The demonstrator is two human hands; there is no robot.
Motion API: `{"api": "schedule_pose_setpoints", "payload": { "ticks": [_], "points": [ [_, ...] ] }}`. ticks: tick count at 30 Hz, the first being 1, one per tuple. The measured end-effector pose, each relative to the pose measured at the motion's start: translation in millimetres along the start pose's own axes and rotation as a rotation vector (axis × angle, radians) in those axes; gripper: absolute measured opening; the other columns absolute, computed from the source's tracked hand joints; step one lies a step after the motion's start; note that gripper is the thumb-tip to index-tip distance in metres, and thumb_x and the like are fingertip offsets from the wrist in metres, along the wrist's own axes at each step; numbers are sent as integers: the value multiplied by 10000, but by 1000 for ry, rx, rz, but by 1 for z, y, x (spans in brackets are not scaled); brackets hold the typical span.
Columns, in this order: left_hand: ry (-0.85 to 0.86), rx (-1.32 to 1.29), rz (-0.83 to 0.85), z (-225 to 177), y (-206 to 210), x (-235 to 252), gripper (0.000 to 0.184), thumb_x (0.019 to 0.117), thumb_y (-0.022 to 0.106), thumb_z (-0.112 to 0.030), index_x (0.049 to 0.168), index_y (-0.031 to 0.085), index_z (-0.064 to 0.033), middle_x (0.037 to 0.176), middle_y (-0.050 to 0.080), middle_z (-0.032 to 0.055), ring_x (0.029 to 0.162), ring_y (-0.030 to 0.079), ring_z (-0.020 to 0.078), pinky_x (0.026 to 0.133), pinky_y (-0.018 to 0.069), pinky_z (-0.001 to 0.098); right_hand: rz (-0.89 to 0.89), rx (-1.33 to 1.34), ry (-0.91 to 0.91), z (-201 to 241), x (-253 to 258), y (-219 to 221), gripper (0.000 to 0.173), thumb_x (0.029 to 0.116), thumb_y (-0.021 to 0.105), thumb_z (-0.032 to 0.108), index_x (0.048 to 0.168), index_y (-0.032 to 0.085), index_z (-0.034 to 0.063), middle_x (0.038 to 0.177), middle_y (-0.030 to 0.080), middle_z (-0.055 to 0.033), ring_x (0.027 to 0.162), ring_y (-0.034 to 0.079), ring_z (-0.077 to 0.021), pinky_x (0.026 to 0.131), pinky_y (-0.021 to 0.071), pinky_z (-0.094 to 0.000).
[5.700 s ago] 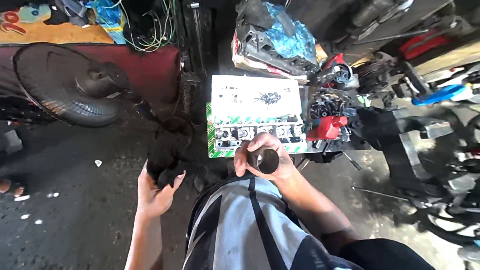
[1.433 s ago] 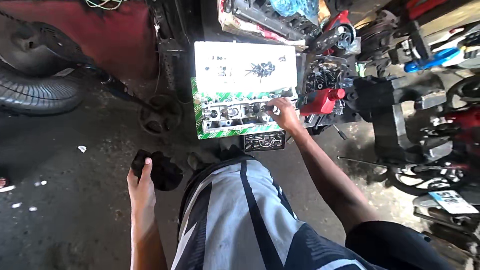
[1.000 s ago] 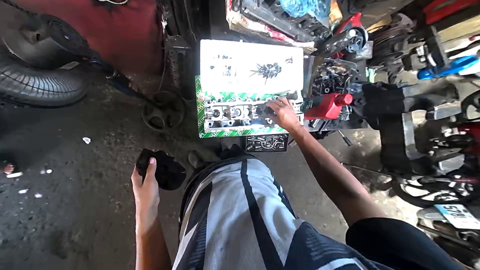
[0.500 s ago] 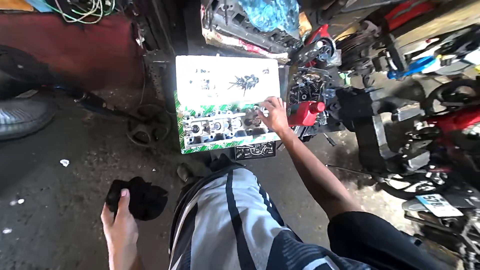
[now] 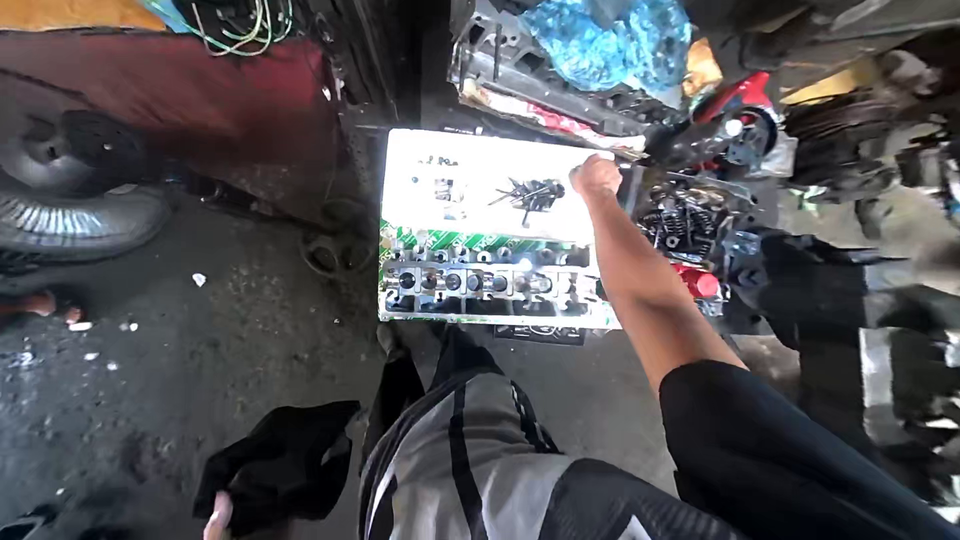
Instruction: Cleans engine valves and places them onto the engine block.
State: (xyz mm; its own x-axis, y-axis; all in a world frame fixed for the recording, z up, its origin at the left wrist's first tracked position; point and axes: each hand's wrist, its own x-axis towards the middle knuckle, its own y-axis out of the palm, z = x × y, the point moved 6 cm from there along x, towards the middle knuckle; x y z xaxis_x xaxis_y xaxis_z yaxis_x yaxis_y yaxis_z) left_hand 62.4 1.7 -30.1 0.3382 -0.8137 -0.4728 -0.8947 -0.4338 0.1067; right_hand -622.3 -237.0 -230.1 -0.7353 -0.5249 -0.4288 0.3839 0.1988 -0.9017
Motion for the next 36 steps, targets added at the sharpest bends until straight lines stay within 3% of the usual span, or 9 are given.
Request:
{"api": "schedule_pose_setpoints", "payload": {
  "ticks": [6, 13, 16, 19, 21, 23, 26, 31, 36],
  "points": [
    [-47, -92, -114, 20, 4, -25, 278, 1028, 439, -394, 1106, 665, -252, 1018, 756, -78, 960, 719, 55, 828, 621, 309, -100, 35, -30, -2, -11, 2, 603, 938, 646, 462, 1261, 637, -47, 1295, 632, -305, 1236, 598, -476, 973, 466, -677],
    [5, -101, -28, 8, 15, -11, 373, 884, 682, -530, 1130, 695, -250, 1030, 759, -36, 960, 728, 97, 831, 626, 359, -7, 122, 56, 0, -2, 6, 609, 905, 710, 407, 1310, 611, -37, 1346, 604, -299, 1289, 564, -464, 1004, 447, -676],
    [69, -169, 20, -7, 19, -2, 380, 1012, 457, -518, 1157, 692, -256, 1085, 753, -19, 1026, 717, 138, 862, 615, 430, -68, 190, -12, 0, -23, -14, 590, 907, 707, 459, 1248, 657, -20, 1281, 641, -297, 1251, 583, -481, 1003, 438, -688],
    [126, -284, 126, -22, 30, 6, 416, 1028, 404, -475, 1090, 737, -233, 1075, 764, -8, 1032, 724, 147, 862, 615, 435, -203, 452, -349, 0, -96, -48, 446, 967, 673, 361, 1243, 675, 10, 1036, 716, -244, 955, 691, -416, 855, 533, -621],
    [145, -399, 245, -20, 40, 16, 427, 1027, 416, -438, 1124, 741, -178, 1117, 754, 15, 1086, 707, 153, 912, 593, 435, -258, 765, -670, -2, -163, -65, 377, 978, 665, 198, 1282, 619, -20, 931, 674, -158, 791, 644, -229, 735, 561, -409],
    [135, -413, 179, -21, 55, 23, 417, 1047, 403, -429, 1082, 750, -201, 1072, 763, -7, 1040, 718, 123, 879, 611, 399, -322, 979, -905, -2, -217, -73, 389, 888, 709, 125, 1243, 653, -23, 960, 686, -93, 813, 646, -127, 743, 571, -311],
    [109, -202, 137, -23, 85, 21, 518, 1082, 208, -516, 1058, 685, -317, 1025, 749, -124, 1006, 693, 3, 856, 605, 273, -361, 1170, -1106, 15, -284, -87, 383, 856, 804, 265, 1174, 705, 78, 1047, 697, 1, 922, 651, -73, 815, 571, -276],
    [-100, -671, 735, -28, 145, 69, 365, 998, 539, -410, 1054, 763, -127, 1023, 762, 51, 979, 726, 135, 861, 605, 352, -181, 1388, -1325, 55, -382, -106, 389, 907, 765, 426, 1239, 699, 235, 1220, 699, 57, 1108, 671, -108, 925, 592, -310],
    [-111, -698, 976, -72, 159, 76, 272, 1003, 556, -275, 1051, 778, -125, 1011, 770, -3, 955, 721, 61, 862, 592, 262, -95, 1526, -1584, 87, -470, -128, 383, 934, 739, 139, 1308, 658, 148, 1230, 728, -68, 1123, 710, -208, 946, 614, -370]
  ]
}}
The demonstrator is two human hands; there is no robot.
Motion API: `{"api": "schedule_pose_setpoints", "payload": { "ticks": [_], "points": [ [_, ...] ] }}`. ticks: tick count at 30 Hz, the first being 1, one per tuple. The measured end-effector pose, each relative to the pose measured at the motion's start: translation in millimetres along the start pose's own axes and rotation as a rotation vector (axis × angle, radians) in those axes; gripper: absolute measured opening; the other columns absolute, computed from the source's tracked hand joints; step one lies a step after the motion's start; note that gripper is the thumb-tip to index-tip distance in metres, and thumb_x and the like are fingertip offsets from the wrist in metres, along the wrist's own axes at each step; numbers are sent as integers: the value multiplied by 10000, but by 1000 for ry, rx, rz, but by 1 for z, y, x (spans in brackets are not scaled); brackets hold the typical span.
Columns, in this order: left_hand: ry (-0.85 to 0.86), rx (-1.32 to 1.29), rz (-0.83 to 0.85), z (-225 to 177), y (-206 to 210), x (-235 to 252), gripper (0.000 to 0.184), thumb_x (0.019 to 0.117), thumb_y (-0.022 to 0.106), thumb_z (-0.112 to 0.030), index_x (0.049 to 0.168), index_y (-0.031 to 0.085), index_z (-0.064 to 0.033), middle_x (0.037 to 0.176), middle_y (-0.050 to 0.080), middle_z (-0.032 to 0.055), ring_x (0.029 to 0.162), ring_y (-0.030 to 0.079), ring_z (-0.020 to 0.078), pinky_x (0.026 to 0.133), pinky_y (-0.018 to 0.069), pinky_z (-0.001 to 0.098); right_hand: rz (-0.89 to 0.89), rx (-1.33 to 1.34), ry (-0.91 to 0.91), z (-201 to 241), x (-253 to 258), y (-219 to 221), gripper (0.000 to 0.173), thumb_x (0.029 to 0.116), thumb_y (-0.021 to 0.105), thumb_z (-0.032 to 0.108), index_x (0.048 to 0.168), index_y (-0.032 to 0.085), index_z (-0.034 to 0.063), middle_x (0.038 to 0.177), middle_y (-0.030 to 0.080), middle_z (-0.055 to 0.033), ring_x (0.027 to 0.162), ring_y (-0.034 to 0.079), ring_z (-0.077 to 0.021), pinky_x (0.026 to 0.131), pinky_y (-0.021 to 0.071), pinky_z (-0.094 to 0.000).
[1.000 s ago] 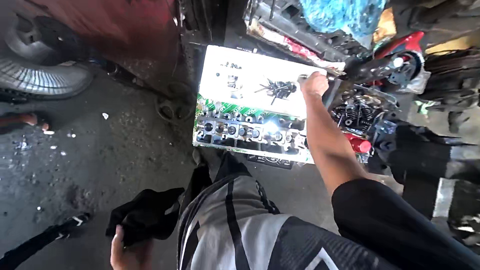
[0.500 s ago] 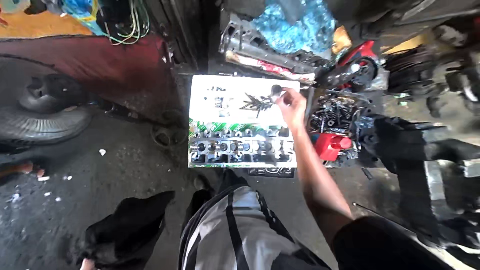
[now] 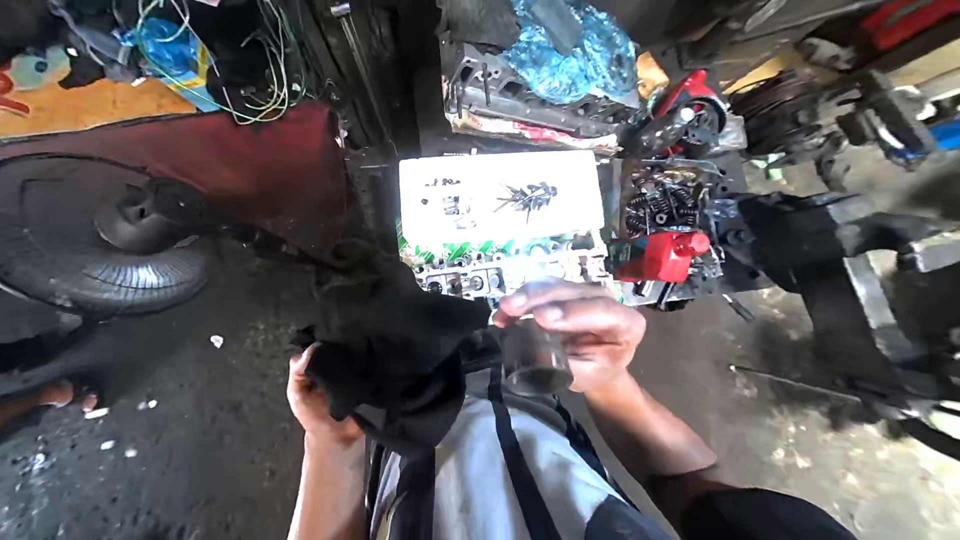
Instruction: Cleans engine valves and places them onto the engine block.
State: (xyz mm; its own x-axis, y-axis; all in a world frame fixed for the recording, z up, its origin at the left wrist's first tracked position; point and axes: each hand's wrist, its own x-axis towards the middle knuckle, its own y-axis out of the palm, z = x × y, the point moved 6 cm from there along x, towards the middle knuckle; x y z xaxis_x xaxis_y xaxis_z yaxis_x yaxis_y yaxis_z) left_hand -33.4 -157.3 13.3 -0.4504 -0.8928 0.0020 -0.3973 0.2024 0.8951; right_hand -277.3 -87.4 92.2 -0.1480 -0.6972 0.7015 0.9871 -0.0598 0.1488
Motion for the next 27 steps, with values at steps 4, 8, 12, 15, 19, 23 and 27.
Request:
{"api": "schedule_pose_setpoints", "payload": {
  "ticks": [4, 8, 12, 15, 19, 23, 27],
  "points": [
    [-52, -107, 130, -46, -22, -10, 301, 1023, 523, -257, 1133, 741, -82, 1095, 756, 36, 1036, 712, 105, 919, 581, 306, 30, -40, -69, 11, 9, 53, 344, 954, 701, 73, 1293, 652, 110, 1221, 725, -87, 1124, 708, -216, 958, 606, -366],
    [-75, 23, 191, -87, -16, -14, 296, 1028, 525, -265, 1148, 758, -129, 1094, 765, -1, 1034, 711, 74, 921, 579, 285, 20, -205, -63, -1, 10, 103, 387, 897, 777, 59, 1262, 655, 101, 1205, 725, -81, 1099, 718, -218, 933, 629, -367],
    [109, 571, 300, -118, 0, -43, 293, 1037, 562, -284, 1303, 684, -281, 1233, 712, -163, 1127, 635, -70, 974, 517, 154, 12, -378, 21, -17, -3, 145, 382, 866, 827, 165, 1198, 664, 70, 1164, 711, -81, 1047, 715, -176, 871, 638, -327],
    [387, 1253, 528, -120, -4, -53, 417, 1019, 586, -437, 1408, 515, -303, 1459, 502, -162, 1312, 470, -73, 1112, 406, 189, 11, -476, 103, -24, -7, 174, 398, 921, 781, 276, 1218, 687, 29, 1153, 701, -75, 1051, 680, -93, 891, 601, -256],
    [487, 1457, 614, -121, -8, -30, 273, 940, 655, -336, 1104, 624, -121, 1089, 677, 32, 1075, 630, 30, 955, 518, 211, 55, -657, 112, -28, -8, 198, 358, 926, 755, 221, 1202, 672, 9, 1122, 648, -98, 1055, 640, -62, 916, 563, -191],
    [-84, 978, 649, -135, -32, -23, 300, 973, 670, -286, 1258, 636, -198, 1180, 689, -159, 1098, 613, -82, 972, 531, 185, 220, -819, 84, -44, -20, 214, 333, 968, 727, 212, 1221, 640, 13, 1174, 611, -148, 1104, 626, -110, 958, 537, -196],
    [-356, 165, 349, -152, -54, -19, 233, 896, 682, -169, 1111, 771, -185, 1064, 773, -28, 973, 725, 55, 864, 602, 263, 278, -786, 96, -56, -20, 234, 299, 1009, 668, 177, 1235, 619, -12, 1239, 676, -185, 1186, 661, -179, 1013, 547, -265]
  ]
}}
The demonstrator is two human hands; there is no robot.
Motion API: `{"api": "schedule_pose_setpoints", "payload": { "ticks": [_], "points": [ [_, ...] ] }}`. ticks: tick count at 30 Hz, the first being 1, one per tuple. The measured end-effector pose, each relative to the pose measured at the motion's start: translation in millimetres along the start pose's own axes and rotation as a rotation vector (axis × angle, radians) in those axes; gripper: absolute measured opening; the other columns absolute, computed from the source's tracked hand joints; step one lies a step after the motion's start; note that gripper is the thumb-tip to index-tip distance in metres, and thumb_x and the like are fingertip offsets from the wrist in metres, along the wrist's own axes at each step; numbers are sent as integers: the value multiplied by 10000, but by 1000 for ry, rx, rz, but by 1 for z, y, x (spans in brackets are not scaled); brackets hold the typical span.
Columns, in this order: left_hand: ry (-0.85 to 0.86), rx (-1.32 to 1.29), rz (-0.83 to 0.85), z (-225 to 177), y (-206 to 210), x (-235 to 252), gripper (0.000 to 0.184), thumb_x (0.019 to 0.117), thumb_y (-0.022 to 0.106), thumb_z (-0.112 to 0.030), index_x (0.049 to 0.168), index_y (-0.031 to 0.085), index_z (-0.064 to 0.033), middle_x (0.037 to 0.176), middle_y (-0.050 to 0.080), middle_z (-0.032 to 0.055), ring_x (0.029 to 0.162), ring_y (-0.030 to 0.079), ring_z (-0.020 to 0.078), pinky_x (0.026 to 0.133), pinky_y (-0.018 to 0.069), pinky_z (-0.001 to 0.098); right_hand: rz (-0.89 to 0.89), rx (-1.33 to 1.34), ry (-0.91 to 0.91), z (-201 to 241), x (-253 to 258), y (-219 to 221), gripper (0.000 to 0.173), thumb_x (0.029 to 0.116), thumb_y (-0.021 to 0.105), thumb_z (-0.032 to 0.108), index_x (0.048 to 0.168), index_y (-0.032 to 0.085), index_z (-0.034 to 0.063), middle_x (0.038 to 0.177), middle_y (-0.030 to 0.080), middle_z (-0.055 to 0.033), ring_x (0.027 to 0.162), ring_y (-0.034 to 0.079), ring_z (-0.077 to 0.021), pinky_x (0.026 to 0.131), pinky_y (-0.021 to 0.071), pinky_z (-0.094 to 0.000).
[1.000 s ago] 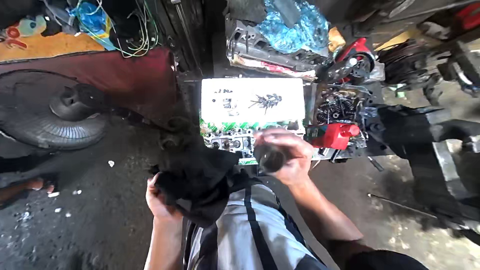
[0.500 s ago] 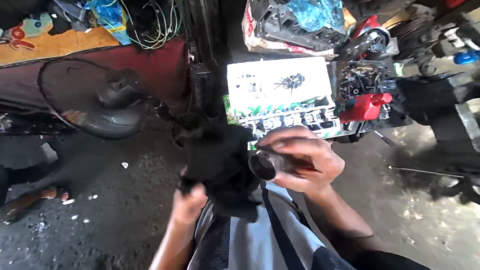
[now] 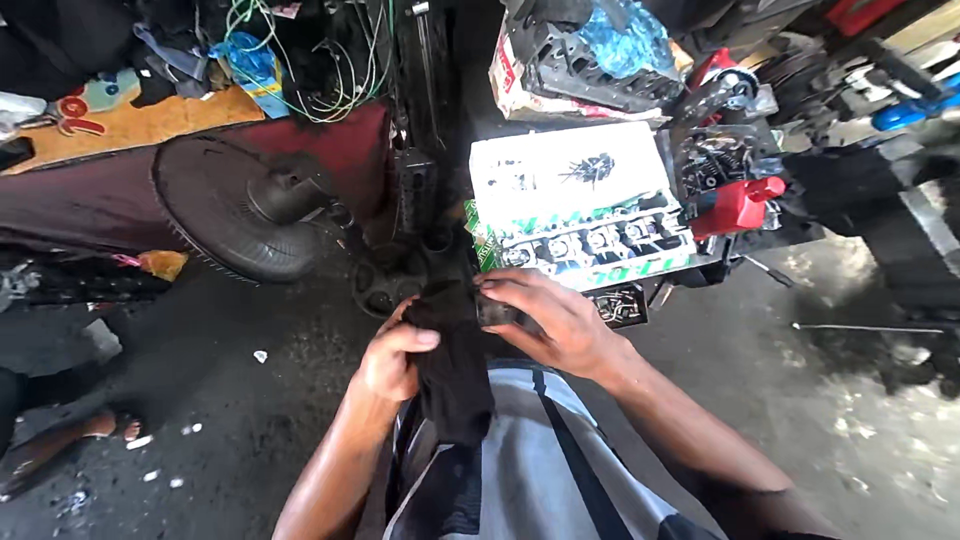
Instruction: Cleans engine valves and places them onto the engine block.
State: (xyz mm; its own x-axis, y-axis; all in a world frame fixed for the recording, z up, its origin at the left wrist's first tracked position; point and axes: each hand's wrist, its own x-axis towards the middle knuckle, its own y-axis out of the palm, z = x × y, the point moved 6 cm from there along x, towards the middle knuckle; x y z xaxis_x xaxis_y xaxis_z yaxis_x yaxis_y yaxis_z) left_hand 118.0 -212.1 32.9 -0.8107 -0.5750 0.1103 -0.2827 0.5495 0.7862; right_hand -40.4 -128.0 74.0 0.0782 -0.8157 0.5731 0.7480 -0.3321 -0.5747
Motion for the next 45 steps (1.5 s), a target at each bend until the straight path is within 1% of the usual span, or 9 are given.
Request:
{"api": "schedule_pose_setpoints", "payload": {
  "ticks": [3, 6, 9, 17, 25, 30, 33, 39, 45],
  "points": [
    [175, 50, -171, -31, 4, -14, 182, 937, 648, -278, 1000, 792, -186, 978, 777, -37, 911, 725, 32, 821, 599, 231, -72, 110, 102, -11, 1, 4, 322, 960, 722, 179, 1214, 636, 0, 1162, 666, -151, 1076, 668, -138, 919, 585, -267],
    [171, 711, -104, -21, 6, -18, 396, 1016, 550, -499, 1359, 602, -310, 1263, 679, -179, 1149, 617, -64, 1013, 524, 214, -121, 67, 122, -2, 4, 3, 322, 887, 762, 131, 1159, 667, -10, 1067, 662, -135, 983, 664, -119, 867, 589, -244],
    [216, 918, 34, 0, 14, 5, 575, 1023, 597, -357, 1407, 445, 43, 1269, 640, -38, 1181, 580, -45, 1056, 502, 244, -69, -158, 79, 20, 18, 8, 220, 939, 648, 84, 1136, 687, -8, 1027, 687, -153, 956, 670, -148, 864, 560, -220],
    [411, 773, -195, -6, -2, 9, 318, 991, 635, -244, 1234, 564, -51, 1065, 700, -112, 1003, 654, -47, 921, 571, 237, 135, -325, -1, 32, 39, 32, 151, 963, 589, 15, 1079, 683, -11, 992, 677, -170, 881, 686, -235, 762, 585, -292],
    [175, 127, -524, 11, -28, 10, 297, 1072, 385, -152, 960, 657, -196, 804, 718, -68, 745, 687, 20, 711, 593, 227, -144, -40, -42, 23, 35, 48, 325, 839, 775, 122, 1127, 705, -12, 1021, 634, -116, 964, 622, -107, 874, 535, -182],
    [-4, -532, -291, 25, -36, 0, 478, 974, 543, -579, 1075, 734, -152, 1008, 757, 77, 955, 735, 170, 838, 617, 378, -136, 26, 16, 19, 44, 44, 375, 803, 795, 138, 1132, 705, -18, 1054, 645, -115, 981, 632, -95, 869, 551, -186],
    [99, 19, -305, 7, -28, -10, 569, 924, 523, -690, 1213, 682, -226, 1081, 750, -36, 1017, 702, 62, 890, 589, 293, -34, -90, 51, 11, 40, 39, 310, 848, 762, 179, 1100, 728, 3, 1058, 643, -132, 983, 626, -145, 862, 543, -224],
    [343, 1075, -226, -7, -5, 18, 310, 972, 663, -211, 1132, 626, 52, 987, 709, -2, 944, 657, -50, 894, 565, 194, 18, -278, 33, 5, 35, 40, 130, 890, 641, -7, 1002, 700, -38, 938, 615, -152, 848, 625, -224, 743, 563, -295],
    [101, 459, -552, 11, -22, 20, 213, 1066, 447, -204, 1085, 643, -123, 874, 745, -57, 823, 717, 33, 788, 619, 267, -203, 28, 74, -21, 14, 35, 243, 795, 763, 136, 960, 695, -29, 1023, 655, -139, 1006, 633, -151, 885, 545, -234]
  ]
}}
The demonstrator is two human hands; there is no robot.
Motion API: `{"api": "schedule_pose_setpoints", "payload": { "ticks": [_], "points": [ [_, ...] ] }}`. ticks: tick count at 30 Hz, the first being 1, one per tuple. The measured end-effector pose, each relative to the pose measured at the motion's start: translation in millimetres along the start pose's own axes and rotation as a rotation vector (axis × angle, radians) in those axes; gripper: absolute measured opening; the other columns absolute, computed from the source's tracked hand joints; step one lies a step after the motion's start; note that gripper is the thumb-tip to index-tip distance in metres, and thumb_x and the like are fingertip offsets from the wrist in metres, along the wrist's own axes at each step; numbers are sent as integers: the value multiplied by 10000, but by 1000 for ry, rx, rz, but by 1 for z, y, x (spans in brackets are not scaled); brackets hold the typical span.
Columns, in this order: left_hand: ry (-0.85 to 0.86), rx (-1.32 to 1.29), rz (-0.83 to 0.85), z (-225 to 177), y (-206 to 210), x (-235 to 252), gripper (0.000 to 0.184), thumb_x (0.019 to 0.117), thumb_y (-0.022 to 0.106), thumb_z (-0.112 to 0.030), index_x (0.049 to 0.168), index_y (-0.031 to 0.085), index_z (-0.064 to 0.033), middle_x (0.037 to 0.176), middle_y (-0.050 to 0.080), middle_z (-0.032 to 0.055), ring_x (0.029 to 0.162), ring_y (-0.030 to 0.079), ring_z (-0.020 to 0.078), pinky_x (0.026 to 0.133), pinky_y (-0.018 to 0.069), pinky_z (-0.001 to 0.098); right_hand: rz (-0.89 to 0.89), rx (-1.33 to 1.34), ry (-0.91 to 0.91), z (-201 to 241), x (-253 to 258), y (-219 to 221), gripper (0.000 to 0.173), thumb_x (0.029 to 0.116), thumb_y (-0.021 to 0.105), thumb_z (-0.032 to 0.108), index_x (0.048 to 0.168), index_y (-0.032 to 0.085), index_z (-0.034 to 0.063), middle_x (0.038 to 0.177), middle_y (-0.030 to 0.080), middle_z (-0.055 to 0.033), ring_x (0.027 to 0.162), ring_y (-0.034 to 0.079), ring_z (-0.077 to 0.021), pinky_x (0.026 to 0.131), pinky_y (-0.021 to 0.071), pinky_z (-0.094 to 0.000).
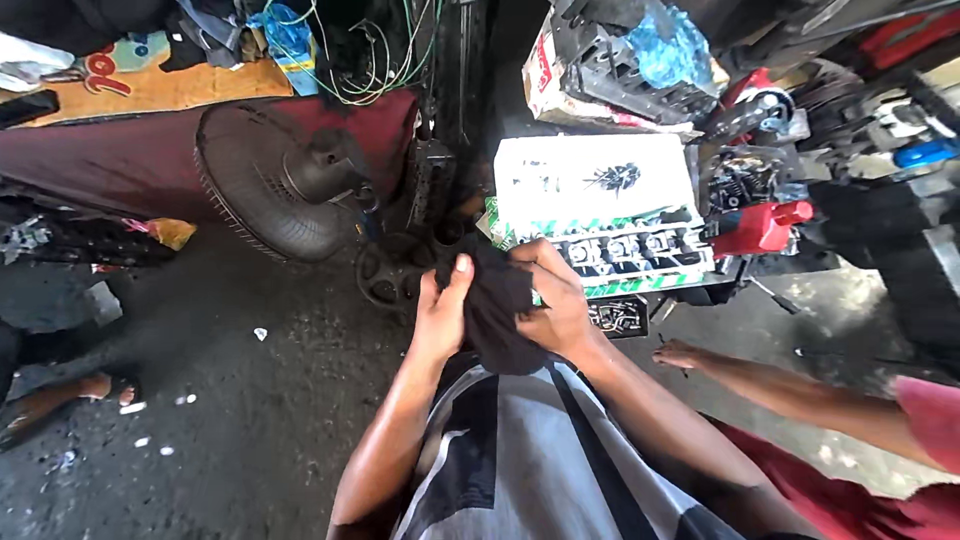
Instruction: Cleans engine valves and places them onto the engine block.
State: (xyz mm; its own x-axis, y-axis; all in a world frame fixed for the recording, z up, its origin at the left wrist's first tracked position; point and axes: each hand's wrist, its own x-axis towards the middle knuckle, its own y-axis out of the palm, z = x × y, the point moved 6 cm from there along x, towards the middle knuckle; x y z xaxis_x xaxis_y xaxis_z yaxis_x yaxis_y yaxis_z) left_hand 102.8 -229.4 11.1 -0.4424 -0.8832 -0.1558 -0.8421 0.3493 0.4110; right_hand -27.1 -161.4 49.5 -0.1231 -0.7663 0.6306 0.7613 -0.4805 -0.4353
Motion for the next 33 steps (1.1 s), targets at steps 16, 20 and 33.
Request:
{"api": "schedule_pose_setpoints", "payload": {
  "ticks": [16, 20, 33],
  "points": [
    [423, 274, 107, 5, 24, -6, 112, 984, 615, -175, 1075, 642, -116, 937, 704, -153, 894, 664, -65, 836, 585, 205, -4, -132, -65, 0, -5, -11, 115, 880, 710, 78, 960, 706, -4, 943, 668, -128, 953, 620, -211, 852, 531, -289],
    [145, 51, 63, 21, 15, -5, 243, 1003, 596, -242, 1199, 588, -99, 988, 732, -71, 938, 708, 43, 893, 604, 305, -50, -24, 25, -12, -12, -10, 182, 840, 755, 113, 975, 725, -6, 969, 677, -111, 987, 625, -179, 879, 534, -277],
    [165, 99, -14, 25, 32, 3, 169, 989, 566, -153, 1140, 620, -98, 925, 743, -62, 856, 721, 57, 798, 630, 319, -88, -161, -22, -16, -9, -17, 189, 796, 753, 84, 968, 733, 10, 936, 679, -107, 960, 609, -225, 871, 509, -319]
  ]
}}
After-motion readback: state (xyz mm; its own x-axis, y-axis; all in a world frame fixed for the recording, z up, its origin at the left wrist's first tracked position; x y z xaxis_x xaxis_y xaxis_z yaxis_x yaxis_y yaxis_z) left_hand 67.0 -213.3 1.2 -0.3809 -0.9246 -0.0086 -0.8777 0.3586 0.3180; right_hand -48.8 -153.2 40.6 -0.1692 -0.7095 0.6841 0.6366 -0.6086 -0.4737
